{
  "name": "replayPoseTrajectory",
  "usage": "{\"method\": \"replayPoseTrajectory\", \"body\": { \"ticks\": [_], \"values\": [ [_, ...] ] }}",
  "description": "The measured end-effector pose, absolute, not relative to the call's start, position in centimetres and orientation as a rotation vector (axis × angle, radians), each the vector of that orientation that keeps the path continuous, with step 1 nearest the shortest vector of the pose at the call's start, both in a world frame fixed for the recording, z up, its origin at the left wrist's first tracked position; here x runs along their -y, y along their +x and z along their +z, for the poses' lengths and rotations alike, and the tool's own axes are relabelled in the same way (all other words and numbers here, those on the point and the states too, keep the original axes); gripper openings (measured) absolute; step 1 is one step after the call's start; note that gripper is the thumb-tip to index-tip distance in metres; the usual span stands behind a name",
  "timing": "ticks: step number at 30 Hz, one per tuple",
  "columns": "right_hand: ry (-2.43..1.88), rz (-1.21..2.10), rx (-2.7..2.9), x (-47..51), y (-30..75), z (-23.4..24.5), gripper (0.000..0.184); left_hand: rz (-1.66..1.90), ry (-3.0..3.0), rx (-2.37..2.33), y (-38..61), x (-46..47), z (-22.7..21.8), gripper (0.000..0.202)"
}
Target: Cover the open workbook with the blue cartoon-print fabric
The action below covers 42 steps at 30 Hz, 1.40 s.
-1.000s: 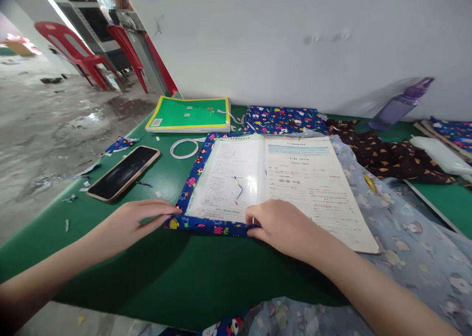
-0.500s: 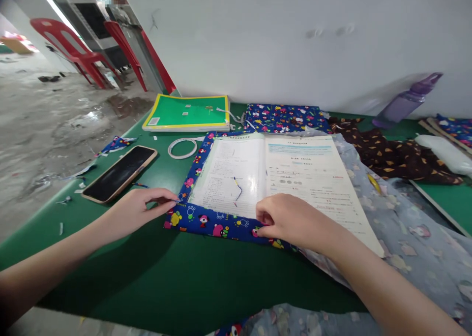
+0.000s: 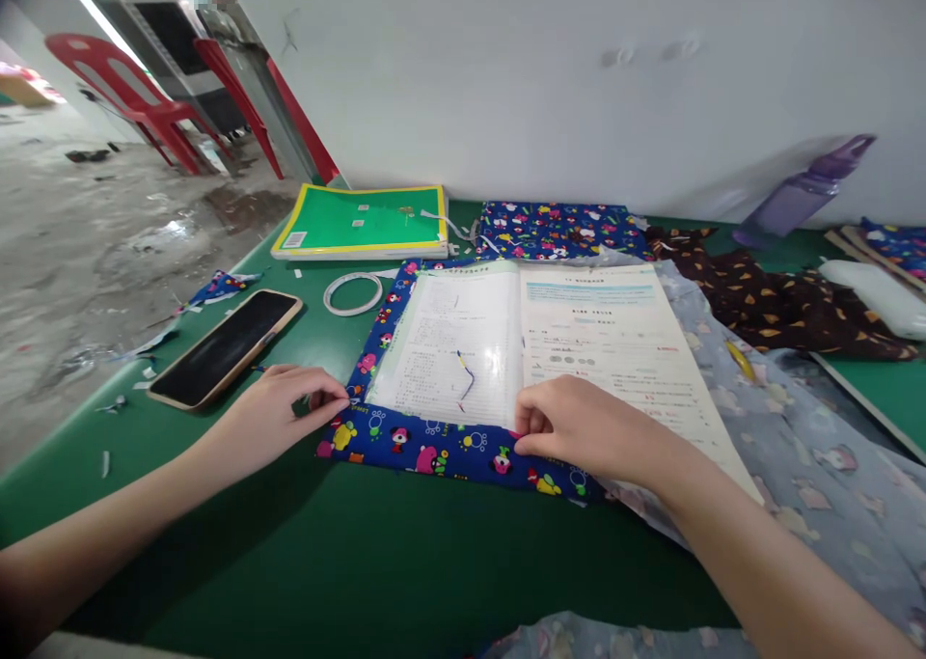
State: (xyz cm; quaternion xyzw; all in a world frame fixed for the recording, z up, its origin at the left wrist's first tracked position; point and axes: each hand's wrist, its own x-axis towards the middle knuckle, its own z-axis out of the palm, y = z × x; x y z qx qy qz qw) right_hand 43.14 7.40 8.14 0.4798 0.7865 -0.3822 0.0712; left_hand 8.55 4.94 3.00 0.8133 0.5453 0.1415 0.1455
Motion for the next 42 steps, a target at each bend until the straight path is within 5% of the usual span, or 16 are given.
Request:
{"method": "replayPoseTrajectory", "body": {
  "ticks": [33, 39, 42],
  "values": [
    [1.363, -1.245, -2.370, -7.7, 43.6, 8.1, 0.020, 0.426, 2.307, -1.582, 8.4, -4.4, 2.5, 0.021],
    [1.367, -1.266, -2.353, -7.9, 43.7, 7.9, 0.024, 0.485, 2.737, -1.484, 9.1, -2.8, 2.0, 0.011],
    [1.379, -1.272, -2.350, -7.9, 43.6, 7.8, 0.025, 0.491, 3.028, -1.261, 9.3, -2.4, 2.1, 0.025]
  ]
}}
